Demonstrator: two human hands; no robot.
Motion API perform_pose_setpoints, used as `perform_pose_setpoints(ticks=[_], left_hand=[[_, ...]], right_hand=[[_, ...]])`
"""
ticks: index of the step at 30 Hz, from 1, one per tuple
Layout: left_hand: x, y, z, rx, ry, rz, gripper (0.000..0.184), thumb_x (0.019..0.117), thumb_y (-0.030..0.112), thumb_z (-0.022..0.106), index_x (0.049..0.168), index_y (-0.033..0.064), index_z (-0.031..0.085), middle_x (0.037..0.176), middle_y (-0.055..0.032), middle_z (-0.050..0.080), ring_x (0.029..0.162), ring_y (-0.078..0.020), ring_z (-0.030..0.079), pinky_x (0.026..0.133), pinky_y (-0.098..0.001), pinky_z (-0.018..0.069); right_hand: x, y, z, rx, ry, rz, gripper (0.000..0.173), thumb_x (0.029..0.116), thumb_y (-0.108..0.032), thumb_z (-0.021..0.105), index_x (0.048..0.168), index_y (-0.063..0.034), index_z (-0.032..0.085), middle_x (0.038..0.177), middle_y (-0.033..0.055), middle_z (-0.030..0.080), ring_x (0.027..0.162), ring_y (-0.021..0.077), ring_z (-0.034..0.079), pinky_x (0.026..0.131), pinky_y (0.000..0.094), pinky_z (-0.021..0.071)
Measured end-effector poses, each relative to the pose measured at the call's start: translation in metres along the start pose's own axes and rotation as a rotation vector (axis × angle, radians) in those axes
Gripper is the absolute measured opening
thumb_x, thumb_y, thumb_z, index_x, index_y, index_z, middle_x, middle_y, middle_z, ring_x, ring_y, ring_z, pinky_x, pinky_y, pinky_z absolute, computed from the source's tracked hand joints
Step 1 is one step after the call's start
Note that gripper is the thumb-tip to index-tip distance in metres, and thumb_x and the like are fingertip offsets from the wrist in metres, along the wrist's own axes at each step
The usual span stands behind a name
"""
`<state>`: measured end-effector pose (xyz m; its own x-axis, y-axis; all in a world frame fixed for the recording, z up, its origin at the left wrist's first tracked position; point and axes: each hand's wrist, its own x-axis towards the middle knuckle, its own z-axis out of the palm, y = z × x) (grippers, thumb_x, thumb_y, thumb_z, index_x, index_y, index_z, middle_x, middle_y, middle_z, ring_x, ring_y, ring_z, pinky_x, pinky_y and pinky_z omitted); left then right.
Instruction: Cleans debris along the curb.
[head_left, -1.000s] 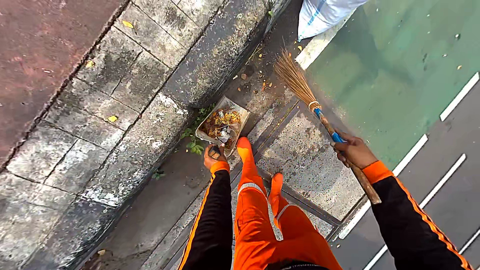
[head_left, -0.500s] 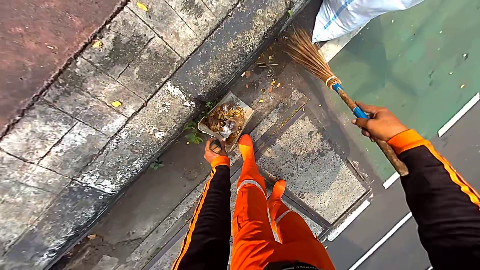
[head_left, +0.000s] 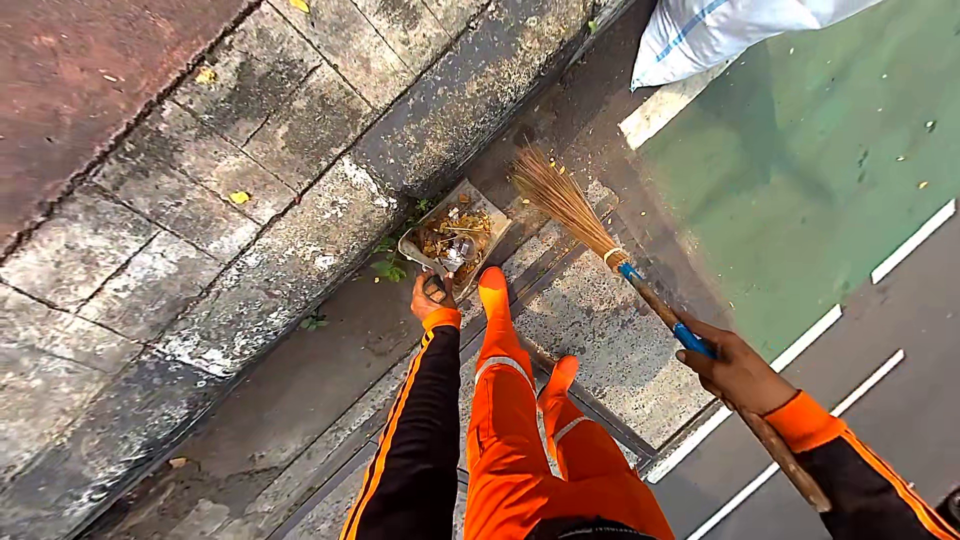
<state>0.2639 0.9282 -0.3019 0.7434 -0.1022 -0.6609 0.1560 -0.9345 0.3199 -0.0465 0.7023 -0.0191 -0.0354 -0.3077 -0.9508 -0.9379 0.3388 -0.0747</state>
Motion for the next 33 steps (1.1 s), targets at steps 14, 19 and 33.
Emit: perform_pose_setpoints(ticks=[14,19,33], left_hand=[[-0.008,-0.036,0.02,-0.045,-0.046,0.072,0.043,0.0893,0.024,0.082,0.128,0.0082,0.069,0.132,-0.0143,0.068,0.125,-0.0269,0.064,0.11,-0.0459,0.0476],[-0.013,-0.033,0.024,0.014,-0.075,0.014,0.046,0.0903,0.027,0.081,0.133,0.0148,0.067,0.139,-0.011,0.065,0.129,-0.0269,0.062,0.111,-0.0476,0.0465],[-0.065,0.034,-0.049,-0.131,-0.061,0.167,0.039,0.0897,0.02,0.08,0.123,0.0032,0.069,0.121,-0.0177,0.072,0.116,-0.0293,0.068,0.106,-0.049,0.0497]], right_hand=[[-0.018,-0.002,0.066,0.051,-0.099,-0.026,0.075,0.0956,-0.014,0.065,0.163,-0.0224,0.034,0.079,0.0108,0.062,0.045,0.0155,0.047,0.043,0.0347,0.0448],[0.069,-0.041,0.081,-0.212,-0.021,0.073,0.076,0.1001,-0.011,0.058,0.166,-0.0226,0.022,0.123,0.0216,0.064,0.072,0.0275,0.064,0.068,0.0458,0.0558],[-0.175,0.125,-0.007,0.136,0.058,0.065,0.077,0.095,-0.01,0.065,0.163,-0.0158,0.031,0.087,0.0163,0.065,0.054,0.0199,0.054,0.052,0.0408,0.0497]])
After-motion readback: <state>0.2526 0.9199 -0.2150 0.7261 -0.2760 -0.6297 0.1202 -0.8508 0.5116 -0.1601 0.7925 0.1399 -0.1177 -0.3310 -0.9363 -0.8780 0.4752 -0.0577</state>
